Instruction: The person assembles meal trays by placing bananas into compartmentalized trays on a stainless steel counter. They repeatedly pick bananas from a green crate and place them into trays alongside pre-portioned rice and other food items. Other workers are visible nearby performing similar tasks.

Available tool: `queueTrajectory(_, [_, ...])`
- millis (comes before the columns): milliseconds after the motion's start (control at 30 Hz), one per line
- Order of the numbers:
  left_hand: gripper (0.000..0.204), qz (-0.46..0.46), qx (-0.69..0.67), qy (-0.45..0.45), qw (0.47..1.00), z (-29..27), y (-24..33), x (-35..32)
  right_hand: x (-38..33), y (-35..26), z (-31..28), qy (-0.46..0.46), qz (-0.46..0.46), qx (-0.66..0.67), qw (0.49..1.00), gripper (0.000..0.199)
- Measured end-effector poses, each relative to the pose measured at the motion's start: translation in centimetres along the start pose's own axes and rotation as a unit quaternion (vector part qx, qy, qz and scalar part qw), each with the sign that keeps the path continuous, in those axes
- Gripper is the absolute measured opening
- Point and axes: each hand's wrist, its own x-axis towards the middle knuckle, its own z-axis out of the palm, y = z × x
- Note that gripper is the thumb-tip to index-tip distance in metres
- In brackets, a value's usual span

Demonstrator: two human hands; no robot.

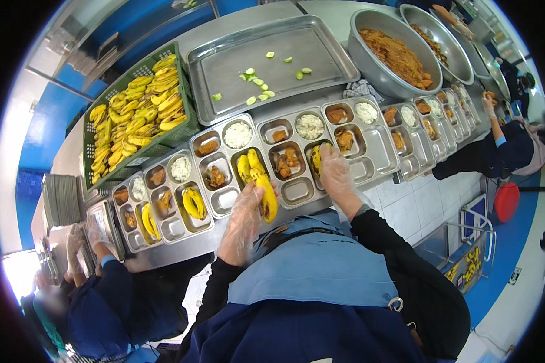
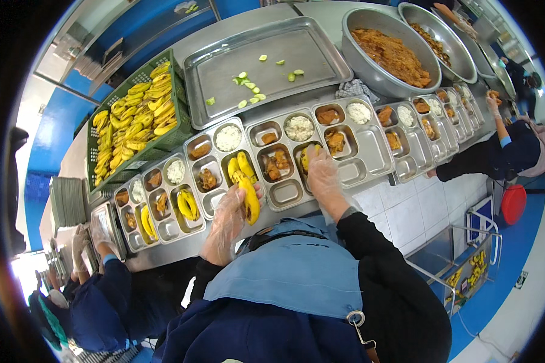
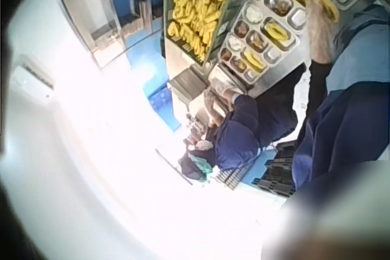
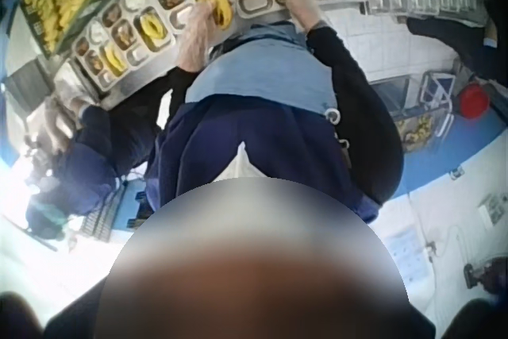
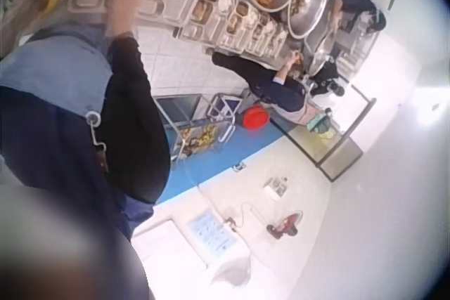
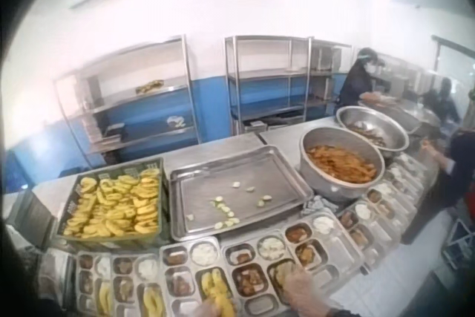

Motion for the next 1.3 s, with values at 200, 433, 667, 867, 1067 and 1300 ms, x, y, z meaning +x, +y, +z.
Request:
queueTrajectory(200, [0.057, 0.035, -0.036, 0.006, 0.999, 1.6, -0.9, 0.1, -1.8, 0.6, 3.0, -0.044, -0.041, 0.111, 0.992, 0.014])
queueTrajectory(433, [0.056, 0.057, -0.052, 0.023, 0.997, 2.8, -2.2, 0.2, -0.7, 1.7, 3.9, -0.126, -0.044, 0.004, 0.991, 0.015])
queueTrajectory(667, [0.053, 0.049, -0.051, 0.011, 0.997, 2.5, -3.8, 0.3, 0.0, 2.4, 0.8, -0.172, 0.041, 0.088, 0.98, 0.023])
queueTrajectory(867, [0.055, 0.016, 0.003, 0.02, 1.0, 4.0, -5.2, 1.8, -1.3, 10.3, -5.7, -0.313, 0.177, 0.568, 0.741, 0.036])
queueTrajectory(1067, [0.049, -0.026, 0.052, 0.005, 0.998, 7.1, -6.6, 5.2, -2.9, 15.9, -8.4, -0.238, 0.137, 0.54, 0.795, 0.043])
queueTrajectory(1300, [0.06, 0.112, 0.607, 0.104, 0.78, 9.7, -10.4, 12.7, -3.3, 18.0, -8.3, -0.168, 0.155, 0.558, 0.798, 0.036])
